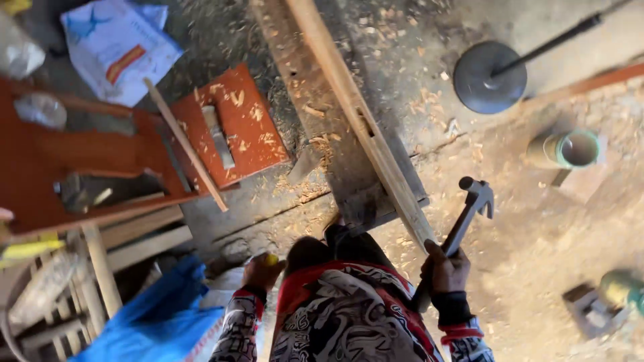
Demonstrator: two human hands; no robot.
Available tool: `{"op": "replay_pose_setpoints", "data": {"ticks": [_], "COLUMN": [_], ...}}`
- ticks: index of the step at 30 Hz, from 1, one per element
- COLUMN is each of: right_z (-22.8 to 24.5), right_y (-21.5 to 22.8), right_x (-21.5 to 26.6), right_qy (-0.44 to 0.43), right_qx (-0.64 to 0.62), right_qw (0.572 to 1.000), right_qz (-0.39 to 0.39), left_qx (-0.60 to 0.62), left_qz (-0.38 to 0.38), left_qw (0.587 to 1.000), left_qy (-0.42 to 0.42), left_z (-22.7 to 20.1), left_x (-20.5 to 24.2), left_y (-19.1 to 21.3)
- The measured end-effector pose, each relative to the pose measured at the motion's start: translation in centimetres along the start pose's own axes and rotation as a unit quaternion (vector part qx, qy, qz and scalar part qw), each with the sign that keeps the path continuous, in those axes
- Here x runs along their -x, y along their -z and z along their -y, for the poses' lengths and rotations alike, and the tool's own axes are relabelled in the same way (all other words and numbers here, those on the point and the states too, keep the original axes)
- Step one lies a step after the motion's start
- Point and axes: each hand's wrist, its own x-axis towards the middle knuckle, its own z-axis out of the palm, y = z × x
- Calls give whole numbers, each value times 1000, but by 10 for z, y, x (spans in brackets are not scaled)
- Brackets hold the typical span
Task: Using a chisel and hammer to create a mortise in a wooden beam.
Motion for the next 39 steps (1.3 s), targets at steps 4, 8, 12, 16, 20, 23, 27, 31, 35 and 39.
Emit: {"op": "replay_pose_setpoints", "data": {"ticks": [4, 8, 12, 16, 20, 23, 27, 31, 35, 39], "right_z": [2, -6, -6, -7, 17, 43, 41, 59, 58, 45], "right_y": [-14, -11, -24, -45, -75, -99, -144, -176, -189, -203], "right_x": [11, 31, 50, 60, 68, 77, 83, 85, 93, 87], "right_qy": [-16, -20, -74, -52, -48, -53, -51, 53, 75, 80], "right_qx": [-84, -89, -145, -218, -277, -292, -285, -223, -206, -238], "right_qw": [996, 994, 978, 958, 924, 903, 888, 893, 903, 891], "right_qz": [-22, -61, -129, -181, -260, -309, -357, -387, -368, -378], "left_qx": [46, 25, -93, -256, -314, -351, -343, -79, -11, -44], "left_qz": [-68, -48, 28, 117, 110, 134, 101, 65, 179, 218], "left_qw": [988, 958, 937, 894, 834, 841, 877, 736, 601, 606], "left_qy": [-132, -283, -335, -348, -439, -391, -321, -669, -779, -764], "left_z": [-101, -207, -288, -334, -334, -315, -329, -367, -413, -426], "left_x": [-38, -54, -82, -139, -218, -277, -277, -219, -160, -159], "left_y": [91, 149, 187, 188, 181, 194, 250, 235, 189, 153]}}
